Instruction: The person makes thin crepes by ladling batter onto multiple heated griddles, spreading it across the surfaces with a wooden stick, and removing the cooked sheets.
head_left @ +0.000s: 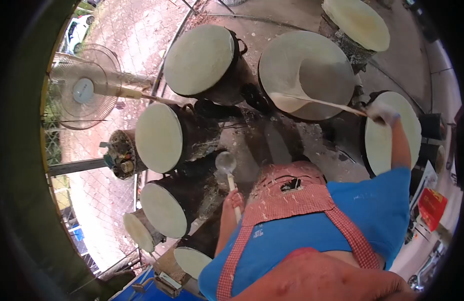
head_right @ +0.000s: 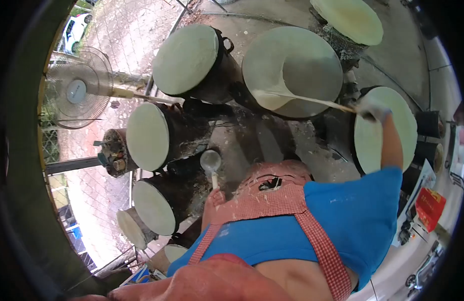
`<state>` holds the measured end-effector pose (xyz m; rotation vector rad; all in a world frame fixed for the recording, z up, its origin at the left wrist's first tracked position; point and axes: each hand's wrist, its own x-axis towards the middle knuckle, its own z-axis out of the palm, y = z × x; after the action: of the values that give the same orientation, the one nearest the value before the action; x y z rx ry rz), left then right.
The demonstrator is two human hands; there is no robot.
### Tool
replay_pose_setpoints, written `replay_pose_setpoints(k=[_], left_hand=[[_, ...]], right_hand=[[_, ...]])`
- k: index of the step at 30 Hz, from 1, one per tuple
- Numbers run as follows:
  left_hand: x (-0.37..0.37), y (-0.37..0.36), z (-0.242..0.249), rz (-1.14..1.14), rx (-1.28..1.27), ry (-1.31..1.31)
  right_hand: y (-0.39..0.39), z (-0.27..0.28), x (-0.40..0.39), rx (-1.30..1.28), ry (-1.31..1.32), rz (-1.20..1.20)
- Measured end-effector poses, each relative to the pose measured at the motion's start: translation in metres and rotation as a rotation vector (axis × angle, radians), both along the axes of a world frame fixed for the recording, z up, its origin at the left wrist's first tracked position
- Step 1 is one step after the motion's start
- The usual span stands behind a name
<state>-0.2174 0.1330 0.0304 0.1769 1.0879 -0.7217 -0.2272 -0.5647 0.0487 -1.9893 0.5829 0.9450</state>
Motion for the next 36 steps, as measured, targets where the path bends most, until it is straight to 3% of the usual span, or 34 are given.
replay_pose_setpoints(k=[1, 2, 3, 5, 7, 8, 9, 10, 11, 12, 14, 16, 17, 20, 23, 24, 26, 28, 29, 31, 34, 35, 36], left_hand=[[0.006, 0.005, -0.003, -0.016, -0.029, 0.036], [0.01, 0.012, -0.01, -0.018, -0.053, 0.051], [0.016, 0.019, -0.017, -0.082, -0.062, 0.017], [0.043, 0.031, -0.015, -0.181, -0.078, -0.007], [0.043, 0.03, -0.001, -0.471, 0.348, -0.168], [0.046, 0.048, -0.009, -0.203, -0.156, 0.082], [0.045, 0.066, -0.03, -0.287, -0.106, -0.006], [0.048, 0.065, -0.017, -0.433, -0.003, -0.223], [0.051, 0.069, -0.007, -0.453, -0.07, -0.276], [0.051, 0.073, 0.001, -0.476, -0.131, -0.323], [0.052, 0.081, 0.017, -0.508, -0.213, -0.414], [0.056, 0.083, 0.037, -0.546, -0.315, -0.517], [0.052, 0.083, 0.048, -0.52, -0.389, -0.625], [0.046, 0.103, 0.057, -0.49, -0.469, -0.804], [0.033, 0.103, 0.061, -0.468, -0.439, -0.868], [0.031, 0.105, 0.047, -0.455, -0.446, -0.877], [0.026, 0.112, 0.026, -0.419, -0.374, -0.743], [0.02, 0.108, 0.035, -0.398, -0.292, -0.7], [0.016, 0.099, 0.046, -0.386, -0.249, -0.781], [0.014, 0.099, 0.054, -0.387, -0.206, -0.857], [0.011, 0.097, 0.04, -0.391, -0.203, -0.77], [0.014, 0.099, 0.025, -0.378, -0.277, -0.654], [0.021, 0.095, 0.016, -0.363, -0.354, -0.552]], right_hand=[[-0.012, 0.001, -0.059, -0.067, -0.008, -0.101], [-0.005, 0.023, -0.117, 0.079, -0.122, -0.158], [0.04, 0.027, -0.164, 0.15, -0.332, -0.545], [0.112, -0.031, -0.22, 0.307, -0.578, -1.001], [0.228, 0.024, -0.183, 0.203, -0.434, -1.101], [0.272, 0.013, -0.152, 0.032, -0.449, -1.065], [0.315, 0.003, -0.121, -0.144, -0.448, -1.029], [0.348, -0.027, -0.091, -0.072, -0.7, -1.031], [0.375, -0.052, -0.057, -0.033, -0.903, -0.999], [0.397, -0.056, -0.028, -0.22, -0.994, -0.897], [0.406, -0.06, -0.004, -0.584, -0.784, -0.628], [0.406, -0.021, -0.023, -0.813, -0.493, -0.47], [0.4, -0.037, -0.041, -0.981, -0.447, -0.438], [0.393, -0.033, -0.086, -1.002, -0.387, -0.583], [0.41, -0.015, -0.04, -0.65, -0.696, -0.927], [0.407, -0.041, -0.019, -0.608, -0.838, -0.846], [0.414, -0.038, 0.001, -0.621, -0.692, -0.583], [0.397, -0.054, -0.021, -0.629, -0.767, -0.664], [0.385, -0.03, -0.036, -0.741, -0.616, -0.613], [0.344, -0.041, -0.062, -0.891, -0.499, -0.595], [0.343, -0.007, -0.033, -0.67, -0.828, -0.876], [0.334, -0.05, -0.013, -0.588, -0.961, -0.857], [0.351, -0.046, 0.0, -0.583, -0.878, -0.823]])
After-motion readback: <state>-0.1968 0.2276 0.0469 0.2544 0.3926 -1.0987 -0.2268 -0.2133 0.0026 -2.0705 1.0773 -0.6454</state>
